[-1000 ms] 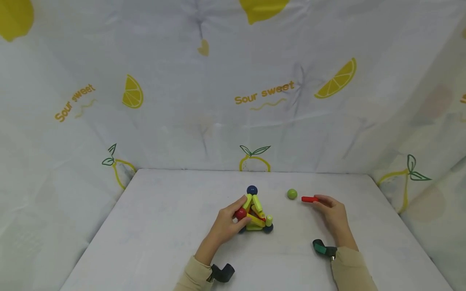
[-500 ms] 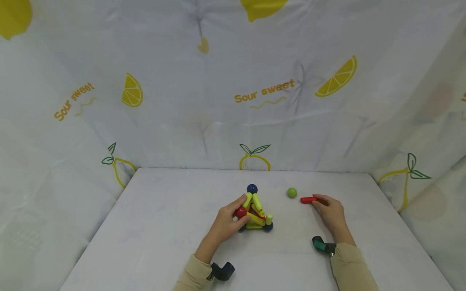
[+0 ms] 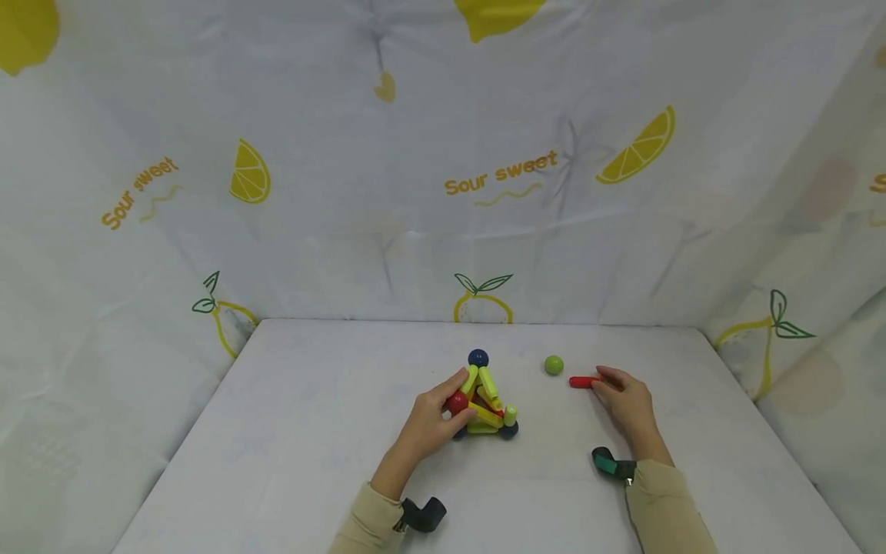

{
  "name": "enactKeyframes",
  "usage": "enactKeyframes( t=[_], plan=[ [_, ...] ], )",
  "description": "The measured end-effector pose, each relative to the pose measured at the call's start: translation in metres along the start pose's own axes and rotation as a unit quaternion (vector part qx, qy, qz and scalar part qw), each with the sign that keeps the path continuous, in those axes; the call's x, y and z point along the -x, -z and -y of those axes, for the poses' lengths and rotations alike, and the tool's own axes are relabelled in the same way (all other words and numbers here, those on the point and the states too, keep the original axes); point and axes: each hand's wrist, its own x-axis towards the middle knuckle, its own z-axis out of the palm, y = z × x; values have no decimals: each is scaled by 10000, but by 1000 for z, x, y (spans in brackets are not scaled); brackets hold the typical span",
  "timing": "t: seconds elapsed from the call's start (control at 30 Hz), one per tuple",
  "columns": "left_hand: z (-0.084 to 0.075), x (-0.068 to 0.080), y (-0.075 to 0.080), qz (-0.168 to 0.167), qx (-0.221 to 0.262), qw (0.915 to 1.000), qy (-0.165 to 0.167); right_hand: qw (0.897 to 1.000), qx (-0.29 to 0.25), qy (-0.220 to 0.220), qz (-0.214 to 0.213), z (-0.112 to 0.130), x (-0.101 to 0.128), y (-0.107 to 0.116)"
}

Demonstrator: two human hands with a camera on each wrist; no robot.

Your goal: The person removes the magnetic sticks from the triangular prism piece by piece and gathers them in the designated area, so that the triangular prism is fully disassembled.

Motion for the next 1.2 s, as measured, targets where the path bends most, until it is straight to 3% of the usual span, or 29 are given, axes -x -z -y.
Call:
enactKeyframes(
  t=[0.23,0.5,0.83,0.97,1.2],
  plan=[
    [1,0,0,-8,35,10000,-27,9998,-189,-37,-16,7,4,5],
    [1,0,0,-34,35,10000,-27,9951,-780,580,162,41,14,8],
    [0,1,-2,6,124,9999,-17,9704,-1193,1976,712,82,35,-19],
    [0,0,-2,-9,74,10000,-49,9627,-1252,2175,1012,100,47,-33],
    [2,0,-1,-56,-63,9999,-135,9463,-1707,2010,1872,139,73,-48]
  ],
)
